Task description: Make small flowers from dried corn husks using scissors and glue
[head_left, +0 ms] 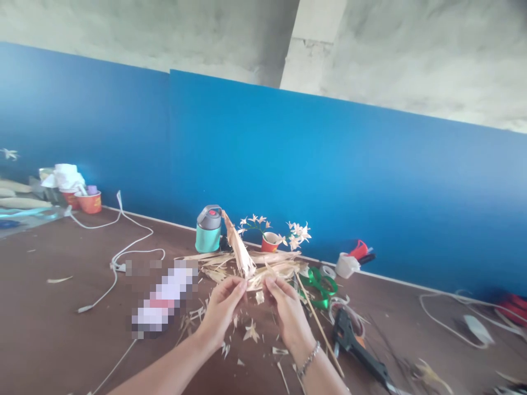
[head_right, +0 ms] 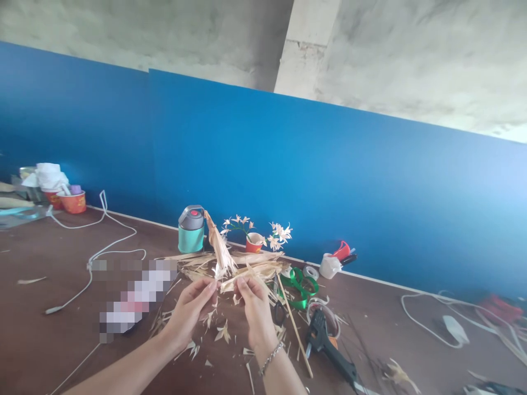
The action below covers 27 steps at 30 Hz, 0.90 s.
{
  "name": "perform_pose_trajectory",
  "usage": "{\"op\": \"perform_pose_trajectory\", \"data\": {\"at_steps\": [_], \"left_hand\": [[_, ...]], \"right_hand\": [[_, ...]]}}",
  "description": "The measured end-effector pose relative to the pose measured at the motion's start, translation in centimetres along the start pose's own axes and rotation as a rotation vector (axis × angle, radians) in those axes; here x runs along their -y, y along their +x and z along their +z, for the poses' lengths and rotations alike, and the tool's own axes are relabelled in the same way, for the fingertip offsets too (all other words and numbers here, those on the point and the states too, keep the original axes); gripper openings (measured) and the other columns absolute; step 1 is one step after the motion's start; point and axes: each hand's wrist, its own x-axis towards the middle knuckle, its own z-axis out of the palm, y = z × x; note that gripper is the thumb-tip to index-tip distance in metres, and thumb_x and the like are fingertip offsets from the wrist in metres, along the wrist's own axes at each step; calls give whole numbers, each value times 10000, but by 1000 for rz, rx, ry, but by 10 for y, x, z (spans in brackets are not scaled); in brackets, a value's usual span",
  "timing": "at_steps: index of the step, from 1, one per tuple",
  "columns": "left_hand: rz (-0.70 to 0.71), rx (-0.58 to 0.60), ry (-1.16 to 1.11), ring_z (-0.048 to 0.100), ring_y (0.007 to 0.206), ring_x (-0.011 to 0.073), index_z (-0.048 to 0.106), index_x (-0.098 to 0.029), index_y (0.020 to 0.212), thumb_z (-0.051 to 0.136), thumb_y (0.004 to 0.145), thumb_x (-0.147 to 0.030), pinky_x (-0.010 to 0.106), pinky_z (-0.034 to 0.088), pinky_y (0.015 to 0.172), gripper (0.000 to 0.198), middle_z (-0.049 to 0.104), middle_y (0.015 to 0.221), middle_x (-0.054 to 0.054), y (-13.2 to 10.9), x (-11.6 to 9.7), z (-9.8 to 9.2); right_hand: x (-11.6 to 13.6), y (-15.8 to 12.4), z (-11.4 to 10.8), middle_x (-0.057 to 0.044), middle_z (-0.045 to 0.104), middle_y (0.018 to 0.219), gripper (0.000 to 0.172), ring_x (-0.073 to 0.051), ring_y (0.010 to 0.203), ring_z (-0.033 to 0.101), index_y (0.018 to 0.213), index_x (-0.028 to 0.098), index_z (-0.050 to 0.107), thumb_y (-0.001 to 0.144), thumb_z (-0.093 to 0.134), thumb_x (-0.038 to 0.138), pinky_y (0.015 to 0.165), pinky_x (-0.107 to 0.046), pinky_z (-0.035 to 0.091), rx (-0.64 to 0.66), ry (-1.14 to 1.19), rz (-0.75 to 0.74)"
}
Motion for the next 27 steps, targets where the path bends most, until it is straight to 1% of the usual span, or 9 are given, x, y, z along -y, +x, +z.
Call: {"op": "perform_pose_trajectory", "data": {"at_steps": [3,7,9,11,13,17,20,22,27], "left_hand": [[9,-28,39,299,419,37,574,-172,777,597,761,-460,172,193,396,290,486,580,-48,1,-1,-1],[49,-100,78,395,466,71,600,-174,826,610,751,-447,176,273,419,284,506,582,-41,0,-4,-2],[89,-131,109,427,487,84,600,-173,802,620,742,-439,181,306,436,274,512,576,-39,1,-5,-2],[136,-151,155,435,488,86,594,-175,771,613,749,-432,186,324,446,259,517,577,-38,1,-5,-3],[173,-162,197,460,503,97,595,-179,777,605,757,-423,195,344,460,245,532,594,-31,2,-5,-5],[236,-222,240,540,628,146,603,-184,788,619,746,-408,231,408,573,228,584,664,-1,3,-4,-7],[246,-269,252,549,668,171,609,-191,784,640,718,-423,244,405,584,243,593,669,7,4,-6,-8],[237,-282,252,544,664,179,614,-196,780,650,699,-437,241,389,553,257,586,644,5,4,-8,-9],[226,-294,236,531,644,177,619,-202,746,670,678,-429,233,356,518,243,572,613,-2,5,-10,-10]], "right_hand": [[-1,1,0,28,498,564,254,-112,543,411,576,185,552,708,653,377,545,-241,333,-12,51,-15],[5,-1,2,37,423,497,340,-107,499,366,474,193,435,731,591,352,514,-249,300,-3,78,-8],[8,-3,3,36,451,526,281,-106,513,379,518,185,495,705,633,343,528,-249,306,-14,8,1],[11,-5,4,29,504,599,186,-113,561,418,647,182,579,685,678,334,562,-247,327,-2,-65,-15],[12,-6,4,25,527,639,183,-119,592,434,714,188,599,689,692,344,581,-247,336,23,-115,-44],[10,-5,2,25,496,558,323,-113,544,397,575,180,556,713,654,456,550,-253,317,-16,-138,-32],[8,-3,0,18,504,520,389,-115,523,410,508,175,554,706,642,498,545,-257,317,-46,-121,-30],[7,-1,-1,11,540,534,361,-121,528,440,528,175,595,692,662,489,552,-257,330,-71,-81,-32],[4,1,-2,0,609,614,267,-133,561,483,682,181,681,650,718,443,554,-252,355,-101,45,11]]}}
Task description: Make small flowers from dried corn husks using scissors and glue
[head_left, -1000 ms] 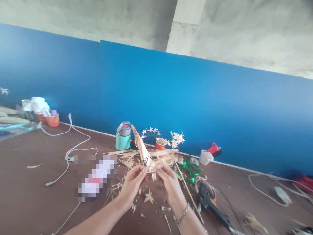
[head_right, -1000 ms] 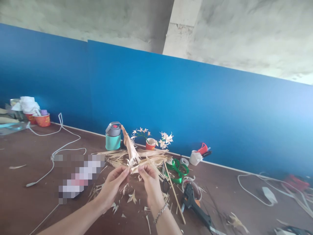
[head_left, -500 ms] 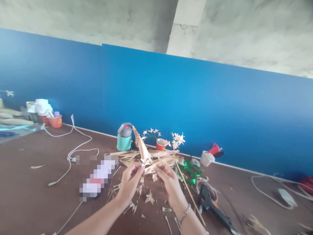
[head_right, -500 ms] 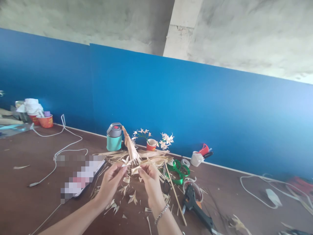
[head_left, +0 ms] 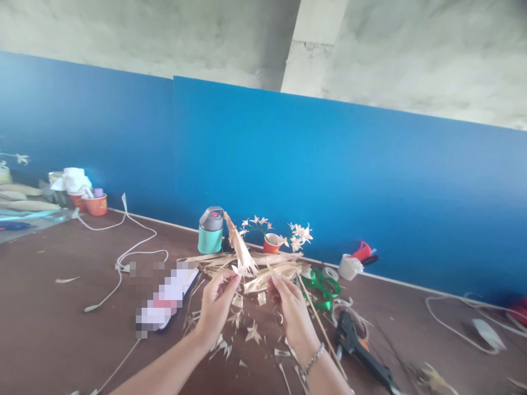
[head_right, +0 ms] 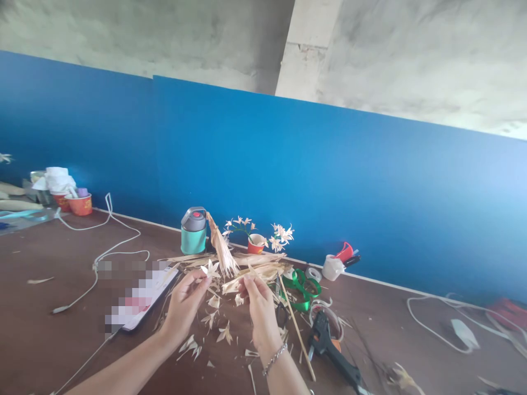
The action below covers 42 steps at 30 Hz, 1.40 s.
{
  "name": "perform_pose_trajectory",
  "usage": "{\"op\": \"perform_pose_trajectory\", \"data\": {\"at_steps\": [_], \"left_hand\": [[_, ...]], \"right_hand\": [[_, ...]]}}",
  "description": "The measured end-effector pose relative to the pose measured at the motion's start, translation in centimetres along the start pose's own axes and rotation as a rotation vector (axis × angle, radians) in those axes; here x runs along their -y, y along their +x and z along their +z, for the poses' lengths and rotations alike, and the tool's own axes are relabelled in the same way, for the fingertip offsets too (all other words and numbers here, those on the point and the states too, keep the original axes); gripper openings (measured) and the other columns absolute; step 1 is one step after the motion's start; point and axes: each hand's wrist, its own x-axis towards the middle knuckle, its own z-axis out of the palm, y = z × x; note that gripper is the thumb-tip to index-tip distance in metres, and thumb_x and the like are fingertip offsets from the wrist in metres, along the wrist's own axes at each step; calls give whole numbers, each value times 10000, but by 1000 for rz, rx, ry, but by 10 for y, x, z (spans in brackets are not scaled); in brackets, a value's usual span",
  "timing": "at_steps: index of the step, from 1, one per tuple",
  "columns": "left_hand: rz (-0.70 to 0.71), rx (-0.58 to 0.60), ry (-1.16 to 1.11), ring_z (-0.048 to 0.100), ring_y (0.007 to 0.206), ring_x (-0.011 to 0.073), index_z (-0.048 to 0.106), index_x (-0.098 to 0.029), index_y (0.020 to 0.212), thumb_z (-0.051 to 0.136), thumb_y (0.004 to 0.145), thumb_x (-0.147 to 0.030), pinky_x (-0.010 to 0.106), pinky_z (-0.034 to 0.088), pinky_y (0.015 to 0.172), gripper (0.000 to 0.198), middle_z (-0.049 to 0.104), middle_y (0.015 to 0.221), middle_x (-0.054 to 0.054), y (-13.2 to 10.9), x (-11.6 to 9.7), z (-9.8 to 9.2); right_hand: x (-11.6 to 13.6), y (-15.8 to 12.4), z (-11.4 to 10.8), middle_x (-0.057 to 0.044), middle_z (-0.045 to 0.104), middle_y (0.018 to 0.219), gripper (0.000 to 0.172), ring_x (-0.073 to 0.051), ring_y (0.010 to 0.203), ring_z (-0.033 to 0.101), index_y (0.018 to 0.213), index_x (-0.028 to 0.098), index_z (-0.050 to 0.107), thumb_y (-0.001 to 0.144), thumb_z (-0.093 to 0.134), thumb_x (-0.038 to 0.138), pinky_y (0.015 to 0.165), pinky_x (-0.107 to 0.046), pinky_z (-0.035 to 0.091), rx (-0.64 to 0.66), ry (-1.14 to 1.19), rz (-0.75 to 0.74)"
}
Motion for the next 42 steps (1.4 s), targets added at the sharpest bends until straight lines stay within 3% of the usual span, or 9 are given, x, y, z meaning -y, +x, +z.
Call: {"op": "perform_pose_trajectory", "data": {"at_steps": [7,14,21,25,34,42], "left_hand": [[38,11,-92,514,613,172,630,-204,718,692,670,-388,229,338,507,200,556,575,-11,-1,2,0],[77,39,22,491,622,144,598,-203,728,625,747,-374,223,356,568,174,564,656,-17,-2,1,0],[151,107,-11,448,608,141,601,-199,670,633,734,-312,231,358,581,134,528,665,-7,-4,2,1],[186,153,-20,473,642,148,614,-208,671,625,735,-271,240,373,619,91,551,695,4,-4,4,1],[203,159,66,483,635,144,585,-210,697,589,780,-275,237,382,600,106,548,699,-3,-8,9,2],[191,156,49,494,642,143,582,-205,701,597,776,-267,235,390,607,98,554,694,-3,-8,10,3]], "right_hand": [[7,-1,0,14,558,573,273,-129,551,455,591,189,616,668,703,435,552,-256,334,2,-37,-34],[12,1,-4,22,549,607,259,-118,577,450,588,192,587,684,695,407,561,-243,336,-10,-40,-49],[22,-22,13,12,531,557,272,-103,550,434,594,159,657,695,678,410,555,-229,339,265,-46,131],[21,-31,20,11,542,596,264,-83,547,434,606,148,657,716,663,389,560,-211,344,338,23,186],[19,-33,21,23,527,572,179,-60,515,408,552,145,608,645,722,246,530,-181,337,321,159,206],[17,-31,22,25,512,553,169,-68,520,406,556,145,604,658,707,234,533,-186,338,315,172,195]]}}
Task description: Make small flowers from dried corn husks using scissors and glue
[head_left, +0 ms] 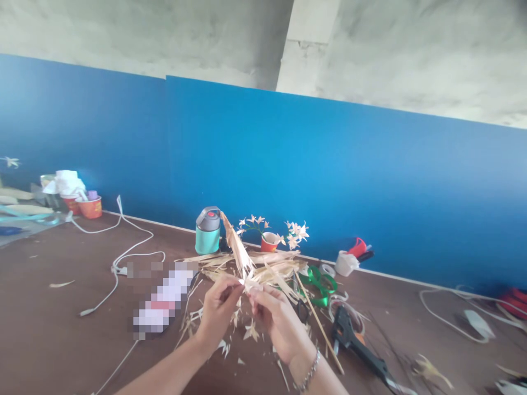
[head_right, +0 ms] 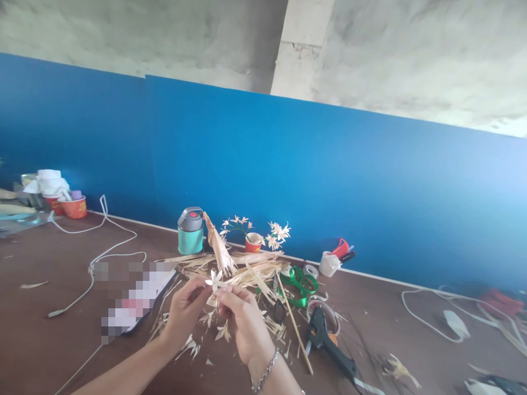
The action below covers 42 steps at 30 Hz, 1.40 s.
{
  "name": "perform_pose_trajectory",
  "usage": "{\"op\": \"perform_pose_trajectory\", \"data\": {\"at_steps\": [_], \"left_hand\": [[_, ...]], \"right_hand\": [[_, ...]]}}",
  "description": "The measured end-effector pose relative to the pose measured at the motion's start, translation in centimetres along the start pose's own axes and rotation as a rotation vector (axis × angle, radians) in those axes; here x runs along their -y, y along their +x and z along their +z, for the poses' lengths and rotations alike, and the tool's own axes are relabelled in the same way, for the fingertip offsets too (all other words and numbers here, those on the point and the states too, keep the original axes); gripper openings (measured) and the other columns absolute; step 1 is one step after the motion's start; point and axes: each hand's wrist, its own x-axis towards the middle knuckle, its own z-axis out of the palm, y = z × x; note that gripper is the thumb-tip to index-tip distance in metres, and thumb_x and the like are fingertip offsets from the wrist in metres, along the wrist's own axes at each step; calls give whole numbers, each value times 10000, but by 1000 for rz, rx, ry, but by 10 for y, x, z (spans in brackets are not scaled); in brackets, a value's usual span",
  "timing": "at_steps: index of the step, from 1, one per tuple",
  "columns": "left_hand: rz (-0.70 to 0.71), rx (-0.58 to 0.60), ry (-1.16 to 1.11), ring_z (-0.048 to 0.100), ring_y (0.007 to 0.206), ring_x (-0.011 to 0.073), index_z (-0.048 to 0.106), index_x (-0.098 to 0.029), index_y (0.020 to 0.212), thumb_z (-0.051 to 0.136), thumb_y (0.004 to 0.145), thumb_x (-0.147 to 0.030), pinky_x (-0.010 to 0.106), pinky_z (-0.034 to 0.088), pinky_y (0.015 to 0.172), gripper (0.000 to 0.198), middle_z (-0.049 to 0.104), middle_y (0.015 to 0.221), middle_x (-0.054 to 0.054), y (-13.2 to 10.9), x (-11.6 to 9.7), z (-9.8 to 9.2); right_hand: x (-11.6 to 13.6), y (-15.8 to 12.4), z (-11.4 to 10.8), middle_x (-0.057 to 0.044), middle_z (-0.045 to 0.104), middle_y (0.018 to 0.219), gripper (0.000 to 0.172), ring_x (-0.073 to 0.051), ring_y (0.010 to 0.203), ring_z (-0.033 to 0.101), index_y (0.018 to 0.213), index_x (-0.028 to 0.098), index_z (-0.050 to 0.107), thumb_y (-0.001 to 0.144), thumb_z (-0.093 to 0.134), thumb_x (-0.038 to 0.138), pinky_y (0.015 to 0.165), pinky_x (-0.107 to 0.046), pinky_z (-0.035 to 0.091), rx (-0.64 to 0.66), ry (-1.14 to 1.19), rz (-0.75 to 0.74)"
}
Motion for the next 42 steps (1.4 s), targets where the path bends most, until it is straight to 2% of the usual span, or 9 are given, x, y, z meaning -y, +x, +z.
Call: {"op": "perform_pose_trajectory", "data": {"at_steps": [5,10,25,36,42], "left_hand": [[28,-3,11,468,594,123,582,-191,711,581,783,-270,224,374,552,107,542,681,-7,0,4,0],[63,26,-4,480,606,121,578,-184,721,570,793,-268,228,390,575,111,540,690,-10,1,6,1],[-17,17,-67,447,573,110,577,-185,691,579,778,-276,213,375,549,127,520,650,-27,-1,0,2],[-30,3,-47,458,572,115,576,-179,665,583,761,-280,209,389,545,140,523,624,-26,0,-5,3],[-32,13,-62,458,582,114,571,-180,675,581,772,-297,208,388,544,152,517,635,-25,-1,-4,3]], "right_hand": [[-2,1,-1,5,535,612,195,-77,553,421,608,138,641,718,665,297,562,-194,355,0,4,-17],[0,0,0,9,528,592,189,-71,545,405,547,138,618,661,710,257,562,-186,344,11,0,3],[-3,2,0,18,506,565,176,-66,529,401,567,128,605,625,713,255,535,-184,317,8,-47,17],[1,0,3,36,483,527,203,-59,502,382,556,135,585,592,729,274,503,-182,297,-24,-65,63],[1,1,2,31,487,537,198,-61,517,388,553,136,572,611,711,264,520,-179,306,-12,-77,38]]}}
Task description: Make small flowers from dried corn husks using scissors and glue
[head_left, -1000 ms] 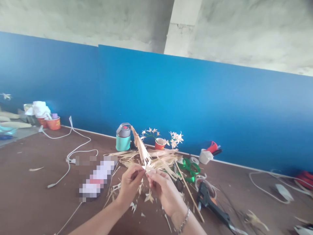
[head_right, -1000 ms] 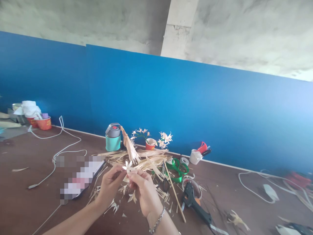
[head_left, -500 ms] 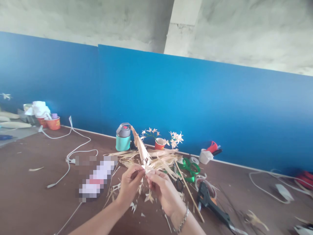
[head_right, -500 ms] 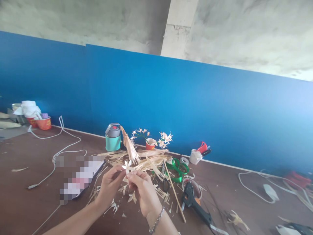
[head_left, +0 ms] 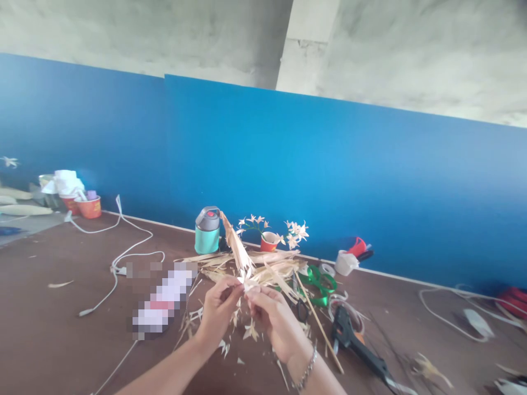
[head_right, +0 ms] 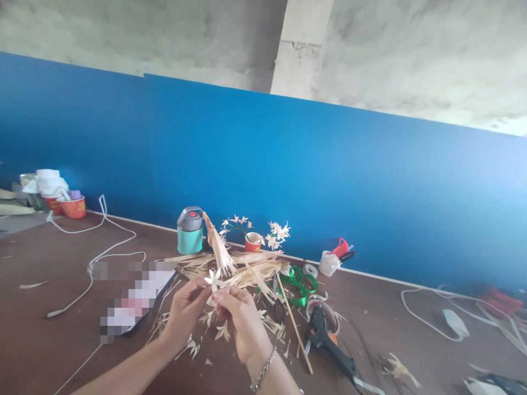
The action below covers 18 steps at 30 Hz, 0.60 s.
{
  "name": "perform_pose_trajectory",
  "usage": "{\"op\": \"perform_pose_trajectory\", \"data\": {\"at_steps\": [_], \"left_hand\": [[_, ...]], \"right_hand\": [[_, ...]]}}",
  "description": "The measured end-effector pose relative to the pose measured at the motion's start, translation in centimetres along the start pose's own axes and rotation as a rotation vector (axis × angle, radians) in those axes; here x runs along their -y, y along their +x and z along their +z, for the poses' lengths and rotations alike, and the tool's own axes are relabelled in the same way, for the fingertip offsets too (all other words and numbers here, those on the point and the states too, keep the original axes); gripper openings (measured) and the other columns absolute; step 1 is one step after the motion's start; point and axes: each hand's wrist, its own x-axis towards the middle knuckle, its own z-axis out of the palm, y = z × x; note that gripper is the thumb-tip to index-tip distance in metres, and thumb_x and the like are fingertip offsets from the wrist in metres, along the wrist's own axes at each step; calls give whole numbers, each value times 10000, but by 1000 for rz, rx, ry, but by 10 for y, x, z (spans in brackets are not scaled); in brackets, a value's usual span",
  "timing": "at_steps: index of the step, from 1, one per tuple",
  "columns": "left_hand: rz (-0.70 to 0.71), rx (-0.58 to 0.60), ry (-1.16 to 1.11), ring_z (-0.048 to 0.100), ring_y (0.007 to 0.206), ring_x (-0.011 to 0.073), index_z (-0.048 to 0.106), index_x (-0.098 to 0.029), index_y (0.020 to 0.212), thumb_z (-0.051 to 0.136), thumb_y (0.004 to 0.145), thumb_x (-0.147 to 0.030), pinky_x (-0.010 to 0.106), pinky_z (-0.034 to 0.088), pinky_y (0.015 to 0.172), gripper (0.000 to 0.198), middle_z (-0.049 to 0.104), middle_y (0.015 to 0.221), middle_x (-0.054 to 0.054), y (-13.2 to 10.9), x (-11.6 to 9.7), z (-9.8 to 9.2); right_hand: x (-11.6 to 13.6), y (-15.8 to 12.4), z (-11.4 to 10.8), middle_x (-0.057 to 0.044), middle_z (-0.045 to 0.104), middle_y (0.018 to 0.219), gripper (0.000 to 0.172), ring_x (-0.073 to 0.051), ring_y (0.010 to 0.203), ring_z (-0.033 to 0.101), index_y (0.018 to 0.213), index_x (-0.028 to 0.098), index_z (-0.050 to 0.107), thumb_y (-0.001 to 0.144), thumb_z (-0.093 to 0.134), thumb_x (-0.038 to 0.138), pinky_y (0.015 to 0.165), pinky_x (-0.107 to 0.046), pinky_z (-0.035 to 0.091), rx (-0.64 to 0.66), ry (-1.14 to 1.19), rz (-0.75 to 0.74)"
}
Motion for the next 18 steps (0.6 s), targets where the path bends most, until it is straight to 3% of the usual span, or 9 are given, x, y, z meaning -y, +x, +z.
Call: {"op": "perform_pose_trajectory", "data": {"at_steps": [12,18], "left_hand": [[-9,1,4,459,590,123,561,-182,679,583,775,-322,222,394,564,171,517,637,-20,0,-1,0],[-11,-22,32,510,653,152,584,-179,681,590,765,-342,255,425,637,183,562,678,1,3,0,-2]], "right_hand": [[-1,0,1,32,484,532,205,-65,511,386,544,137,583,601,728,271,510,-189,308,-5,4,7],[4,0,-6,19,538,591,212,-78,563,450,600,139,635,648,716,330,576,-195,357,34,-85,1]]}}
